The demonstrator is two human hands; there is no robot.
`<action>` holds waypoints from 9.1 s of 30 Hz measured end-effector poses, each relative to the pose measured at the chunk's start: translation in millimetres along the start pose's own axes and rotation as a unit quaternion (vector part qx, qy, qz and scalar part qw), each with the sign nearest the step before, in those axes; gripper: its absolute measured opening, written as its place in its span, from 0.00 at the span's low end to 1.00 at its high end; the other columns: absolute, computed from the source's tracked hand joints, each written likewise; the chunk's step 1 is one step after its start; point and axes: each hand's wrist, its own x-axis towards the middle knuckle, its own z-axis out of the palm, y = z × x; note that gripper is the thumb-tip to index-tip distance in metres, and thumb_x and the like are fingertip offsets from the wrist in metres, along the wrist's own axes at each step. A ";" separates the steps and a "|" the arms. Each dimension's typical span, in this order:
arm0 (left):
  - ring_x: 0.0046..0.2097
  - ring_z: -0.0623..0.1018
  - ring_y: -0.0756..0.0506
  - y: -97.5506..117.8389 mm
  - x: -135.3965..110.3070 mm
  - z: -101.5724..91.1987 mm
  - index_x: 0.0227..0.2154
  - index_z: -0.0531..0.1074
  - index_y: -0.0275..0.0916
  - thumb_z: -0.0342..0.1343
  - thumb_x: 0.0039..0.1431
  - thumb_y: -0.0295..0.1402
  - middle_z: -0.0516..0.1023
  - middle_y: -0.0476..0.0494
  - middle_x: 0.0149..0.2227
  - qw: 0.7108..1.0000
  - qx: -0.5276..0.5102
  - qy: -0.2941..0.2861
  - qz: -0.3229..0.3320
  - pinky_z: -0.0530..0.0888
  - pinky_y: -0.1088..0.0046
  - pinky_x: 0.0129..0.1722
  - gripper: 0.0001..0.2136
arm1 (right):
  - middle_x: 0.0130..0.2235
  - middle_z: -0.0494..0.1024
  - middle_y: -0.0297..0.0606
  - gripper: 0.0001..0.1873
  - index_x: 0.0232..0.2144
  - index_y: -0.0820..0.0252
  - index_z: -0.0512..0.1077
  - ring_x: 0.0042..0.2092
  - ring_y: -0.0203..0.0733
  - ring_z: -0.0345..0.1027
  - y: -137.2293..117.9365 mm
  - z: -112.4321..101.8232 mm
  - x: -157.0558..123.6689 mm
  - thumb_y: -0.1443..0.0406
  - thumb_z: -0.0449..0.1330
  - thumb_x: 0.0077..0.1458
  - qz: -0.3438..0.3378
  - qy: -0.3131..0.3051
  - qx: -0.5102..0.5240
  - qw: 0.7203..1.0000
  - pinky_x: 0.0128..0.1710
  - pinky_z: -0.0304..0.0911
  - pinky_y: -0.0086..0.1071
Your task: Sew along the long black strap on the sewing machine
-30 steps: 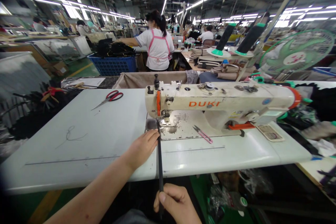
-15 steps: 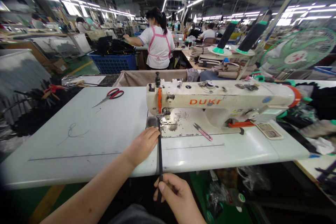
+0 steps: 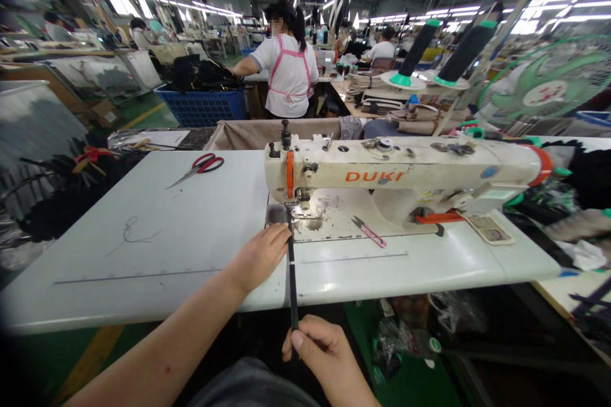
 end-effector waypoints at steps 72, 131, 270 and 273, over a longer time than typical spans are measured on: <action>0.57 0.78 0.40 0.3 -1.7 1.4 0.50 0.70 0.36 0.49 0.74 0.30 0.78 0.35 0.54 0.999 0.016 -0.025 -0.021 0.75 0.60 0.61 0.08 | 0.36 0.86 0.41 0.21 0.33 0.57 0.82 0.47 0.50 0.76 -17.8 10.8 21.5 0.47 0.64 0.63 0.066 0.066 0.088 0.992 0.56 0.64 0.41; 0.58 0.78 0.40 -2.3 -2.2 3.6 0.52 0.70 0.37 0.46 0.74 0.28 0.76 0.36 0.55 1.000 -0.001 -0.018 -0.017 0.75 0.58 0.62 0.10 | 0.35 0.87 0.42 0.22 0.37 0.61 0.78 0.37 0.42 0.73 -19.3 8.9 28.6 0.47 0.70 0.58 0.083 0.073 0.127 0.986 0.46 0.65 0.36; 0.59 0.78 0.39 0.5 -0.6 2.2 0.50 0.70 0.37 0.47 0.72 0.24 0.78 0.36 0.53 0.999 0.024 -0.020 -0.005 0.76 0.58 0.62 0.10 | 0.28 0.82 0.39 0.27 0.27 0.59 0.82 0.32 0.42 0.69 0.1 2.3 -2.1 0.45 0.62 0.64 0.056 -0.014 0.024 0.998 0.37 0.63 0.34; 0.59 0.78 0.39 0.8 0.1 1.3 0.51 0.70 0.36 0.47 0.71 0.24 0.78 0.35 0.53 1.000 0.021 -0.019 -0.008 0.75 0.59 0.63 0.11 | 0.27 0.82 0.40 0.27 0.27 0.60 0.82 0.31 0.42 0.70 8.5 0.0 0.8 0.44 0.61 0.63 0.047 -0.025 0.024 0.998 0.35 0.63 0.33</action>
